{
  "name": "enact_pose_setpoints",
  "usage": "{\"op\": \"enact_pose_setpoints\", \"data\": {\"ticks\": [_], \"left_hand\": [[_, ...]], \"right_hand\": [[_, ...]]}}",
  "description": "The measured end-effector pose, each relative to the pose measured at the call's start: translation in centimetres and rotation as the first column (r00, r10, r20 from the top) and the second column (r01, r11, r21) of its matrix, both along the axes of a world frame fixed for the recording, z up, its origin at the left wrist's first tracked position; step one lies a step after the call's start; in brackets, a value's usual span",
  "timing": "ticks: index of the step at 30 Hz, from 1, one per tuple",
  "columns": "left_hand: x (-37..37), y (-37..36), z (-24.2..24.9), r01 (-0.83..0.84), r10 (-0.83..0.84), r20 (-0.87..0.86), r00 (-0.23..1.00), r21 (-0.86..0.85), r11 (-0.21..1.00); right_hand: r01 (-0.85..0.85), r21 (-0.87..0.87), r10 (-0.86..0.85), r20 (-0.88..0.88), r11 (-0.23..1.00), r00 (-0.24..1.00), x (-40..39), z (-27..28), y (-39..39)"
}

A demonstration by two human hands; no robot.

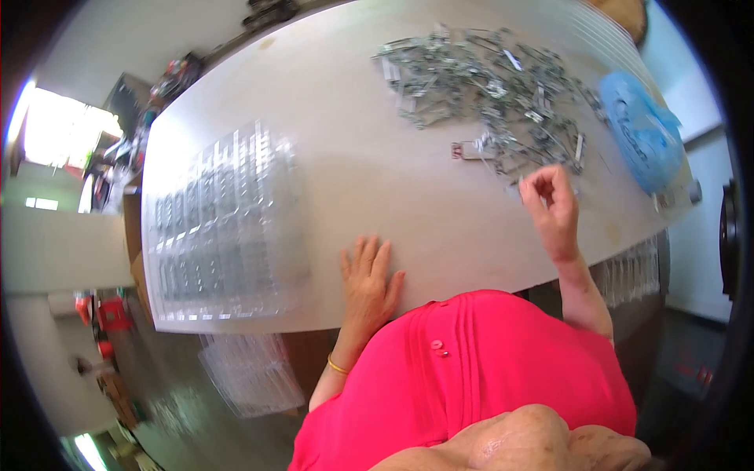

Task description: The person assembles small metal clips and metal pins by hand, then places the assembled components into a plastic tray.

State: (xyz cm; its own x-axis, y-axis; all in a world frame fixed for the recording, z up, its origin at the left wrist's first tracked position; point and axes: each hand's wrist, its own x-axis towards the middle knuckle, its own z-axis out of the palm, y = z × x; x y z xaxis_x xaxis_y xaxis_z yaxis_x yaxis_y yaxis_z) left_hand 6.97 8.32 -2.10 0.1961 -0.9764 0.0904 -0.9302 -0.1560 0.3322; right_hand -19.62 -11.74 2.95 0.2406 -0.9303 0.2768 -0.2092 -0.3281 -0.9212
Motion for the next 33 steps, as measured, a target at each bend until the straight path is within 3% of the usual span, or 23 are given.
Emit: {"op": "enact_pose_setpoints", "data": {"ticks": [2, 4, 5, 6, 7, 8, 9, 11, 12, 15, 19, 23, 25, 26, 28, 29, 30, 31, 32, 33], "left_hand": [[0.2, -0.5, -0.7, 0.057, -0.107, -0.331, 0.938, -0.158, 0.986], [-0.2, -1.4, 0.7, 0.029, -0.06, -0.801, 0.596, -0.054, 0.998], [-0.3, -2.0, 1.4, 0.046, -0.055, -0.914, 0.401, -0.039, 0.998], [-0.5, -2.3, 2.1, 0.07, -0.056, -0.982, 0.182, -0.044, 0.997], [-0.9, -2.4, 2.4, 0.018, -0.05, -0.979, 0.198, -0.047, 0.999], [-1.2, -2.6, 2.7, 0.031, -0.096, -0.995, -0.031, -0.097, 0.995], [-1.3, -2.7, 2.8, 0.043, -0.142, -0.955, -0.259, -0.159, 0.986], [-1.2, -2.7, 2.8, 0.045, -0.183, -0.94, -0.287, -0.204, 0.978], [-1.1, -2.7, 2.7, 0.072, -0.207, -0.922, -0.328, -0.243, 0.967], [-1.0, -3.0, 1.9, 0.054, -0.237, -0.911, -0.336, -0.27, 0.961], [-0.5, -3.0, 1.8, 0.082, -0.2, -0.913, -0.356, -0.243, 0.967], [-0.5, -2.9, 1.3, 0.057, -0.234, -0.895, -0.381, -0.275, 0.96], [-0.3, -2.8, 1.1, 0.016, -0.225, -0.93, -0.292, -0.239, 0.971], [-0.2, -2.7, 1.3, 0.025, -0.212, -0.927, -0.31, -0.231, 0.973], [-0.3, -2.3, 2.1, -0.055, -0.089, -0.968, -0.233, -0.078, 0.995], [-0.7, -2.5, 2.8, -0.131, -0.064, -0.981, -0.183, -0.041, 0.991], [-0.8, -2.6, 2.4, -0.105, -0.038, -0.976, -0.213, -0.015, 0.994], [-0.9, -2.8, 2.0, -0.193, 0.012, -0.999, 0.04, 0.004, 0.981], [-1.2, -2.9, 1.7, -0.276, 0.076, -0.954, 0.29, -0.008, 0.961], [-1.4, -2.9, 1.7, -0.252, 0.082, -0.959, 0.27, 0.012, 0.968]], "right_hand": [[-0.136, -0.084, 0.134, -0.027, 0.987, 0.991, 1.6, -0.4, 1.8], [-0.288, -0.02, 0.289, 0.045, 0.957, 0.956, 3.0, -1.3, 3.7], [-0.36, 0.054, 0.353, 0.103, 0.931, 0.93, 3.7, -1.6, 4.5], [-0.418, 0.046, 0.411, 0.118, 0.907, 0.904, 4.3, -1.4, 5.3], [-0.459, 0.246, 0.407, 0.235, 0.854, 0.883, 4.8, -0.9, 5.9], [-0.49, 0.433, 0.37, 0.334, 0.757, 0.867, 5.0, -0.6, 6.3], [-0.519, 0.423, 0.401, 0.34, 0.743, 0.851, 5.3, -0.8, 6.4], [-0.65, 0.51, 0.371, 0.548, 0.563, 0.75, 5.5, -1.5, 6.0], [-0.662, 0.505, 0.387, 0.548, 0.554, 0.742, 5.6, -1.9, 5.9], [-0.762, 0.538, 0.367, 0.669, 0.359, 0.646, 5.9, -2.6, 5.5], [-0.77, 0.551, 0.417, 0.647, 0.322, 0.638, 7.1, -1.6, 6.1], [-0.73, 0.608, 0.429, 0.595, 0.312, 0.679, 7.2, -1.3, 6.4], [-0.704, 0.631, 0.457, 0.547, 0.326, 0.702, 7.4, -1.3, 6.7], [-0.689, 0.645, 0.442, 0.539, 0.329, 0.717, 7.3, -1.3, 6.5], [-0.636, 0.694, 0.545, 0.406, 0.338, 0.734, 7.1, -2.0, 6.0], [-0.646, 0.641, 0.569, 0.372, 0.415, 0.733, 6.8, -2.9, 5.6], [-0.616, 0.605, 0.547, 0.328, 0.505, 0.77, 6.8, -2.8, 5.5], [-0.578, 0.562, 0.521, 0.281, 0.592, 0.806, 6.9, -2.6, 5.4], [-0.545, 0.588, 0.493, 0.267, 0.597, 0.828, 6.8, -2.2, 5.2], [-0.571, 0.527, 0.486, 0.306, 0.63, 0.818, 6.8, -1.5, 4.9]]}}
